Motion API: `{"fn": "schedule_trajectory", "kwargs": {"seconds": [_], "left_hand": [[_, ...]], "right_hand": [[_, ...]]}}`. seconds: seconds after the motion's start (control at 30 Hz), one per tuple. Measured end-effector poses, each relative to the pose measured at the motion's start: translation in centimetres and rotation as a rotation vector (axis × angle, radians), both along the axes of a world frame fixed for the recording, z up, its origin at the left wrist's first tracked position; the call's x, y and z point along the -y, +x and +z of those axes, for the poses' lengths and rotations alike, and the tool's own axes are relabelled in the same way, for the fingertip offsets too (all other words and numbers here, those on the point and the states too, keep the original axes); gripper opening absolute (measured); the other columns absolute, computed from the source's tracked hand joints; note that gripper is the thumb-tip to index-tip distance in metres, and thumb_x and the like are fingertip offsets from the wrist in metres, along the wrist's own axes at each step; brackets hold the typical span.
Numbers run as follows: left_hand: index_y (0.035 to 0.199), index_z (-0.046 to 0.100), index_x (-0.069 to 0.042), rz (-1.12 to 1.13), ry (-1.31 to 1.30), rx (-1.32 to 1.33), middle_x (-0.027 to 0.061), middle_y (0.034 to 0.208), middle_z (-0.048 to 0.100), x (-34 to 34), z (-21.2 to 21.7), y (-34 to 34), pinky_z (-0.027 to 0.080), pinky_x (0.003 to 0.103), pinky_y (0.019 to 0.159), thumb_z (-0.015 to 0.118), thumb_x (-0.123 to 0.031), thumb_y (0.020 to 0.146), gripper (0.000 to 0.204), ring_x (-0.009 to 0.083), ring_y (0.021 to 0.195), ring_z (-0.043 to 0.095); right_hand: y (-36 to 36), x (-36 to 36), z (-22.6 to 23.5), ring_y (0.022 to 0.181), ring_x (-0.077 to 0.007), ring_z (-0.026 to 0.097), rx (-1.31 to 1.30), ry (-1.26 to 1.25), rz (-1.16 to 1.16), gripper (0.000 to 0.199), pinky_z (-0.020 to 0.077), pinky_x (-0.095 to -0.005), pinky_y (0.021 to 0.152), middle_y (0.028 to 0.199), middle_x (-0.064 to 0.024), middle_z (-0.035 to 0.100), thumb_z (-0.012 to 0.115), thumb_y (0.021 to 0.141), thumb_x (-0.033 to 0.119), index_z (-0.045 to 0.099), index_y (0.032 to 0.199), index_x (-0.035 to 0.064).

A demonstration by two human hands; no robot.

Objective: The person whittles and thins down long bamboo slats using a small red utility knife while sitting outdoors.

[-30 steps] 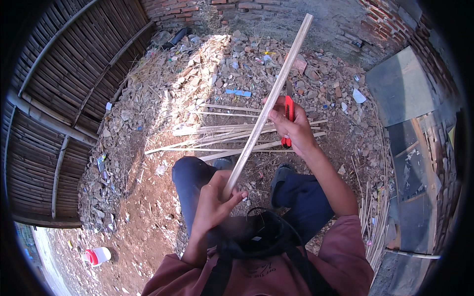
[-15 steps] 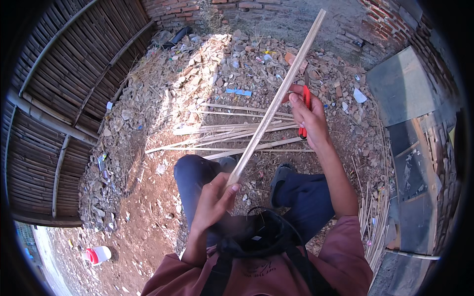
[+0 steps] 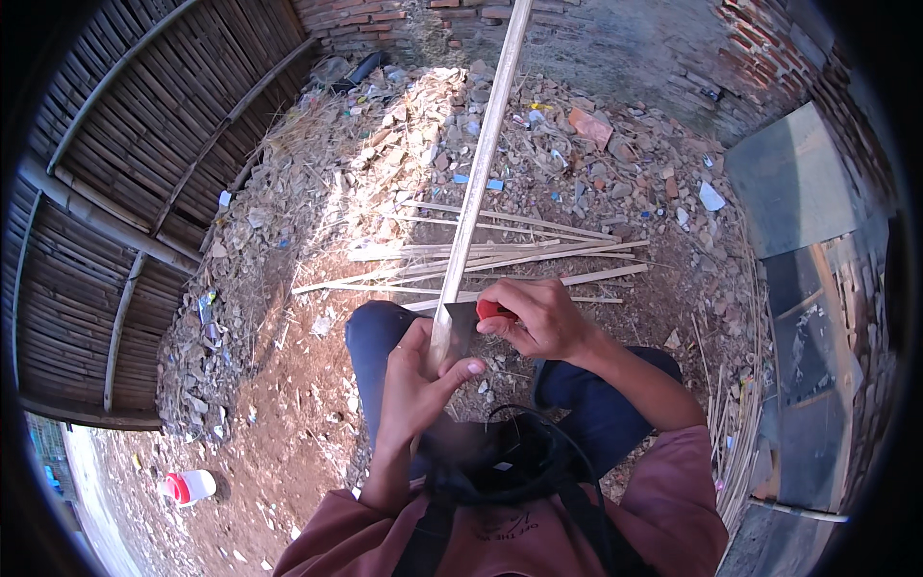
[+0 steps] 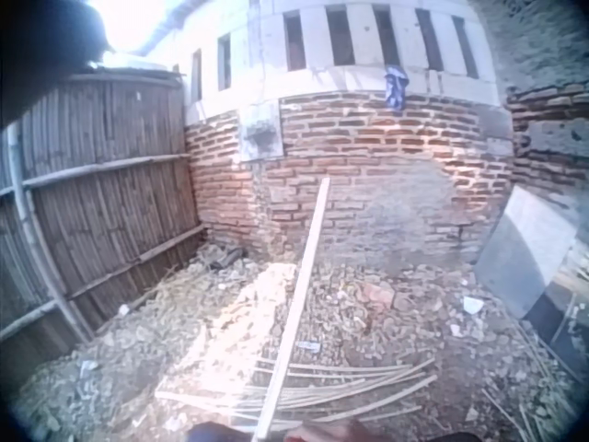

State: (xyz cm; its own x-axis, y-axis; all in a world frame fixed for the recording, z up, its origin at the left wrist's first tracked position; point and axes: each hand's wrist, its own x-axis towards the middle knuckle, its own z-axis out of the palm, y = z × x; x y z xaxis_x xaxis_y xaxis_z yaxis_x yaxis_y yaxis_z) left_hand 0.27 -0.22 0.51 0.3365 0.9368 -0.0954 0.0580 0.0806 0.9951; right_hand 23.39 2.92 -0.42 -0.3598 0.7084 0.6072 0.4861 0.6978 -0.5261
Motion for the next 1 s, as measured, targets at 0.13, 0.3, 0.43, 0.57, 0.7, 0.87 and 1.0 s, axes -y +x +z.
{"fn": "schedule_trajectory", "kwargs": {"seconds": [0.13,0.3,0.43,0.57,0.7,0.87,1.0], "left_hand": [[0.112,0.062,-0.001,0.044,0.018,0.150,-0.0028,0.093,0.065,0.1,-0.9,0.2,0.046,0.021,0.073,0.089,-0.015,0.090,0.037,0.0026,0.083,0.054],[0.119,0.061,-0.001,0.036,0.044,0.101,-0.0005,0.097,0.068,0.1,-0.2,0.7,0.046,0.020,0.071,0.081,-0.012,0.097,0.032,0.0021,0.084,0.059],[0.114,0.063,0.000,0.061,0.104,-0.032,-0.0020,0.090,0.067,0.0,-0.5,0.5,0.044,0.019,0.067,0.077,-0.014,0.100,0.024,0.0011,0.078,0.055],[0.110,0.065,0.000,0.077,0.115,-0.079,-0.0029,0.086,0.066,0.2,0.2,0.8,0.042,0.019,0.065,0.077,-0.015,0.101,0.021,0.0004,0.075,0.052],[0.105,0.068,0.002,0.157,0.169,-0.061,-0.0025,0.075,0.068,0.0,-0.4,1.5,0.041,0.022,0.057,0.081,-0.021,0.098,0.027,0.0011,0.067,0.052],[0.113,0.068,0.000,0.151,0.143,-0.077,-0.0025,0.090,0.068,0.1,0.0,1.7,0.046,0.022,0.069,0.078,-0.019,0.101,0.025,0.0026,0.080,0.055],[0.113,0.070,0.000,0.191,0.126,-0.038,-0.0018,0.088,0.070,0.2,0.3,2.0,0.047,0.022,0.067,0.079,-0.020,0.100,0.025,0.0027,0.077,0.056]], "right_hand": [[-1.3,0.2,-1.1,0.065,-0.0266,0.070,0.054,0.088,-0.020,0.029,0.0546,-0.0400,0.056,0.081,-0.0052,0.068,0.075,0.098,0.037,0.067,0.101,0.0091],[-1.2,0.5,-1.2,0.066,-0.0264,0.071,0.078,0.091,0.026,0.028,0.0555,-0.0394,0.056,0.082,-0.0051,0.069,0.076,0.097,0.034,0.069,0.108,0.0089],[-1.6,0.6,-0.8,0.066,-0.0281,0.072,0.049,0.095,-0.011,0.033,0.0567,-0.0390,0.057,0.081,-0.0078,0.070,0.079,0.094,0.034,0.072,0.108,0.0047],[-1.5,0.8,-0.8,0.066,-0.0280,0.072,0.077,0.080,-0.026,0.034,0.0573,-0.0387,0.058,0.081,-0.0079,0.071,0.080,0.093,0.033,0.073,0.110,0.0042],[-1.5,1.0,-1.0,0.064,-0.0259,0.072,0.075,0.089,-0.065,0.028,0.0562,-0.0388,0.054,0.083,-0.0056,0.071,0.076,0.096,0.031,0.073,0.116,0.0105],[-1.6,1.0,-0.8,0.063,-0.0257,0.071,0.057,0.096,-0.098,0.026,0.0557,-0.0387,0.053,0.083,-0.0058,0.070,0.074,0.098,0.030,0.072,0.115,0.0110],[-1.9,1.2,-0.2,0.062,-0.0254,0.071,0.079,0.102,-0.125,0.024,0.0556,-0.0390,0.053,0.082,-0.0054,0.069,0.072,0.099,0.031,0.072,0.113,0.0111]]}}
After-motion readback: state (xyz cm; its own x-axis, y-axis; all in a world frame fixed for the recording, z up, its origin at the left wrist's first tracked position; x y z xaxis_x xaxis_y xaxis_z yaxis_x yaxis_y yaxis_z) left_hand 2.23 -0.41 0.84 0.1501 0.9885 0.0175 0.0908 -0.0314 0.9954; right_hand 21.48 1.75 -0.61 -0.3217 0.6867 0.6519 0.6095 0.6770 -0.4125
